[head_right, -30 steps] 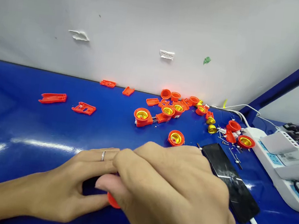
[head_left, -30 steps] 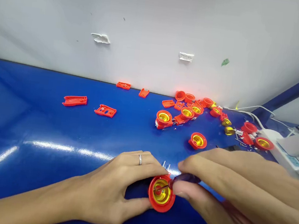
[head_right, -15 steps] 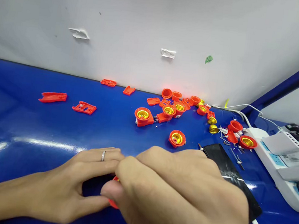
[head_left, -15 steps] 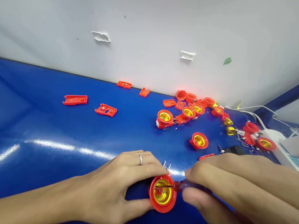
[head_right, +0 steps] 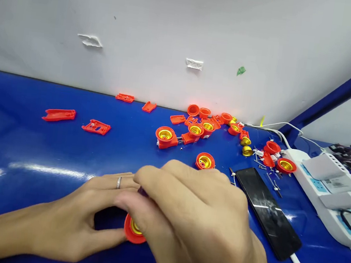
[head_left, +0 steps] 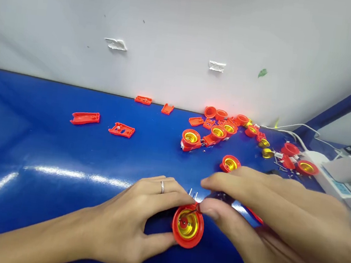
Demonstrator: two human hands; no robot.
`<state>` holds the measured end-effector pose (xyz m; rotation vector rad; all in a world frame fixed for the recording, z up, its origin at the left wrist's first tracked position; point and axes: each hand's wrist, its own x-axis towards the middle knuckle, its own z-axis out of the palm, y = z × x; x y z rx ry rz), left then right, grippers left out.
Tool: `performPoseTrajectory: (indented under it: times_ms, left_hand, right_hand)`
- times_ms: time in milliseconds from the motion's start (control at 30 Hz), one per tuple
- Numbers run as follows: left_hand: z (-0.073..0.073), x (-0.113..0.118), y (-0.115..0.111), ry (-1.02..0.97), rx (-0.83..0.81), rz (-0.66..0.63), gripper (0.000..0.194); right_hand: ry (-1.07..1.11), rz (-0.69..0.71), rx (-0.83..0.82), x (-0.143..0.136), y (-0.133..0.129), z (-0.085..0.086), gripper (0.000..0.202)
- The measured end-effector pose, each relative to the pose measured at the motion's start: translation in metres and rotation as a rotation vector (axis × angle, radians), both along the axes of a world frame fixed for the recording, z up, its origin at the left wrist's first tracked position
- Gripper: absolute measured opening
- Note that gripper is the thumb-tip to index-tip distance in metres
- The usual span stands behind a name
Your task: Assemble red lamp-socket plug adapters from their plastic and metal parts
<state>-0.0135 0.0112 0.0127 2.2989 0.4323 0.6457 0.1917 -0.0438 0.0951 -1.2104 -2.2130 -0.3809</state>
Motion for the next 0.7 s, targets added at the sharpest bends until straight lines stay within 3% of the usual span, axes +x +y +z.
performPoseTrajectory:
  times_ms: [167,400,700]
  left_hand:
    - [0.0,0.001,0.0,-0.023,0.025,-0.003,0.039]
    - [-0.003,0.001,0.001,-0.033,0.015,-0.008,0.036]
    - [-0.001,0.001,0.001,-0.024,-0.021,-0.02,0.032]
  right_hand:
    - [0.168,0.051,-0.017,-0.001,0.001,-0.006,0.029]
    - [0.007,0.045,0.023,-0.004,0.0,0.007,0.031]
    - [0.102,-0.011,0.072,-0.002,-0.004,-0.005,0.036]
